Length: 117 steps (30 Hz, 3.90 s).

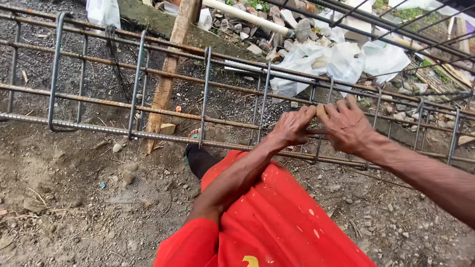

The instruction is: The person uses pliers to twist wire ties around the intersections of a rebar grid. They repeatedly grab wire ends, clamp them with the pliers, and twist the wire to secure the rebar structure.

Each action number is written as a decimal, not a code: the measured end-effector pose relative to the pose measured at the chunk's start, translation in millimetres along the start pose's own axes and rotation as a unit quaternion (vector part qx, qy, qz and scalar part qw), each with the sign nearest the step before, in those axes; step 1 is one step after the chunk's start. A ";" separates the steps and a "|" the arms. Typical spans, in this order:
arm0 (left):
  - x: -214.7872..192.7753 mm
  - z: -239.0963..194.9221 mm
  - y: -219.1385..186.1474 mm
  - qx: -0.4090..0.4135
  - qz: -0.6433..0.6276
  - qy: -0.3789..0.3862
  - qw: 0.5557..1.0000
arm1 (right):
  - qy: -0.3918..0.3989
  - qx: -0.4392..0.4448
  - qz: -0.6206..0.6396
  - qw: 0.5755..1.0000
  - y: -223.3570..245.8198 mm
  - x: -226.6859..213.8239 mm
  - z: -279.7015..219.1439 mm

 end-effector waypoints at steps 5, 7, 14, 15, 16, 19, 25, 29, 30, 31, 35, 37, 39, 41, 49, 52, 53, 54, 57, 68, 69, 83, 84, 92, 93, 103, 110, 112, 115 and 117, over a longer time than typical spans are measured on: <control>37.3 5.4 10.1 -0.036 0.045 -0.007 0.998 | -0.222 -0.006 0.020 0.975 5.4 3.3 -3.7; 37.9 1.5 8.4 -0.052 0.089 -0.040 0.994 | -0.199 -0.002 0.018 0.980 5.1 -18.6 -7.9; 57.6 4.4 18.0 -0.067 0.071 -0.059 0.993 | -0.128 -0.010 0.135 0.983 5.8 29.1 3.2; 65.6 8.1 19.2 -0.053 0.059 -0.049 0.996 | -0.115 -0.010 0.147 0.982 6.6 43.2 6.4; 65.5 4.3 19.9 -0.053 0.060 -0.048 0.996 | -0.116 -0.010 0.148 0.982 9.2 39.7 4.9; 63.4 -0.3 11.4 -0.010 0.054 -0.063 0.997 | -0.104 -0.008 0.163 0.981 10.5 33.3 -0.2; 70.9 -2.1 8.8 0.012 0.053 0.008 0.998 | 0.023 -0.003 0.196 0.980 15.3 38.8 -4.3; 74.6 -9.1 1.3 0.043 0.069 0.019 0.996 | 0.073 0.014 0.206 0.976 25.2 38.4 -16.3; 70.9 -10.0 -1.4 0.057 0.077 0.009 0.995 | 0.082 0.043 0.248 0.964 23.1 45.0 -16.9; 67.4 -9.5 -2.8 0.062 0.079 0.010 0.995 | 0.081 0.047 0.250 0.964 24.2 56.7 -16.7; 74.5 -20.8 -13.7 0.130 0.036 -0.041 0.990 | 0.030 0.064 0.311 0.948 36.2 110.8 -24.1; 56.9 -25.4 -25.1 0.160 0.016 -0.097 0.982 | -0.010 0.064 0.354 0.933 35.2 103.2 -32.8; 44.9 -31.5 -46.5 0.167 0.103 -0.036 0.980 | -0.015 0.137 0.382 0.914 26.3 74.8 -54.4; 68.4 -45.7 -49.4 0.198 0.089 0.012 0.976 | 0.015 0.162 0.445 0.881 43.4 92.5 -75.1; 115.8 -128.4 -41.7 0.360 0.122 0.177 0.908 | 0.114 0.221 0.724 0.644 133.7 104.4 -110.4; 164.7 -142.2 9.0 0.188 -0.033 0.321 0.928 | 0.105 0.223 0.775 0.582 182.7 158.1 -101.4; 103.2 -134.5 -18.6 0.247 0.029 0.264 0.932 | 0.073 0.201 0.804 0.554 189.8 161.3 -97.5; 40.6 -133.9 -50.6 0.305 0.089 0.203 0.926 | 0.041 0.179 0.831 0.526 196.5 163.7 -93.8; 38.5 -143.8 -35.1 0.277 0.212 0.257 0.901 | 0.013 0.170 0.844 0.509 200.1 137.9 -97.8; 10.4 -156.2 -6.1 0.184 -0.020 0.327 0.927 | 0.082 0.163 0.814 0.551 194.0 63.5 -125.2; 1.3 -157.0 -12.9 0.190 -0.009 0.327 0.926 | 0.092 0.147 0.818 0.548 196.9 54.7 -127.5; -42.8 -177.7 -72.0 0.524 0.091 0.064 0.845 | 0.090 -0.046 0.967 0.232 273.9 120.8 -73.6; -42.6 -178.1 -72.0 0.536 0.109 0.049 0.835 | 0.053 0.011 0.987 0.150 264.9 116.4 -72.8; -40.7 -181.0 -48.0 0.479 0.061 0.092 0.871 | -0.073 0.091 0.980 0.159 191.4 55.0 -103.3; -41.4 -178.6 -39.0 0.453 0.052 0.108 0.883 | -0.107 0.093 0.978 0.150 172.7 38.0 -109.2; -119.0 -157.6 6.9 0.238 -0.120 0.207 0.941 | -0.432 0.137 0.858 0.243 78.0 -52.9 -129.1; -150.1 -146.4 32.6 0.169 -0.124 0.173 0.962 | -0.329 0.166 0.848 0.381 70.5 -80.6 -83.1; -148.9 -142.9 51.4 0.148 -0.110 0.160 0.970 | -0.319 0.142 0.825 0.444 76.4 -106.0 -74.6; -150.5 -138.0 60.1 0.154 -0.121 0.157 0.968 | -0.247 0.112 0.820 0.504 100.7 -141.4 -60.3; -167.9 -129.9 57.4 0.168 -0.115 0.125 0.971 | -0.349 0.096 0.788 0.498 111.6 -160.2 -62.9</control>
Point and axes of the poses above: each hand's wrist, its own z-axis towards the middle knuckle, its own x-axis out of the palm, y = z × x, the point moved 10 cm from there along z, towards the middle knuckle, and after that the axes turned 9 degrees about z, right-handed, at the moved point
